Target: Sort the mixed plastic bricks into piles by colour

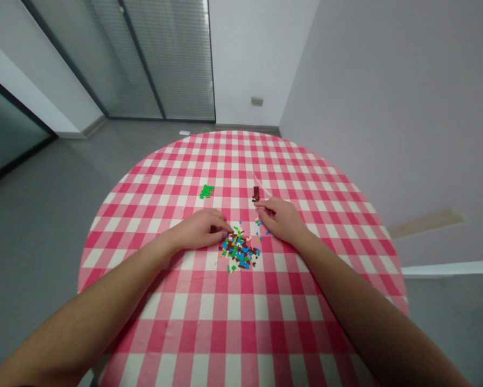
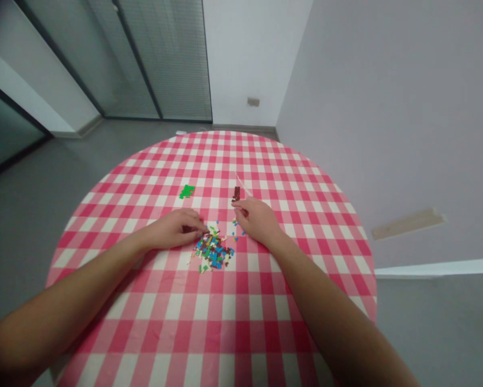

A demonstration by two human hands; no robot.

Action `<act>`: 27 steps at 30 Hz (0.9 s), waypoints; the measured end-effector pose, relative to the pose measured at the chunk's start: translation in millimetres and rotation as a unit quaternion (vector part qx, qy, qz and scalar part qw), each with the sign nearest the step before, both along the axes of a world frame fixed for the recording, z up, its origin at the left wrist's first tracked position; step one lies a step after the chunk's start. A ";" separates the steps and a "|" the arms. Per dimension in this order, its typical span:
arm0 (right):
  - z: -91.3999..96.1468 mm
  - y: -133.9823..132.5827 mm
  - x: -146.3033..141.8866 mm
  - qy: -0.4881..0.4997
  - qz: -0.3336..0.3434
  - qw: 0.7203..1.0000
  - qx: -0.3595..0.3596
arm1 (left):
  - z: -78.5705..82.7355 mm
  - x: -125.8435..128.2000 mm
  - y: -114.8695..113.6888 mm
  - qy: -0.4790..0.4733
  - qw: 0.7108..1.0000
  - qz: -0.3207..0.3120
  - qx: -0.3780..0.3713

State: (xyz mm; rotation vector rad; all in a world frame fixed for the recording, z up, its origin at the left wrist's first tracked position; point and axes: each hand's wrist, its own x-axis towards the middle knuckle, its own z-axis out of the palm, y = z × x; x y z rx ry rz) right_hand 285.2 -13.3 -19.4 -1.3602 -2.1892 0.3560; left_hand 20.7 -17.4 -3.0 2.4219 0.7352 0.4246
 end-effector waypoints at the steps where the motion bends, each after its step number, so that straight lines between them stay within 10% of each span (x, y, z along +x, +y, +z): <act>1: 0.0 -0.1 0.0 -0.001 -0.001 1.000 0.000 | 0.0 0.6 -0.2 0.001 1.000 0.004 -0.001; 27: -1.3 0.7 1.0 0.011 -0.009 1.000 0.000 | 0.7 -1.0 0.3 -0.009 1.000 -0.016 -0.018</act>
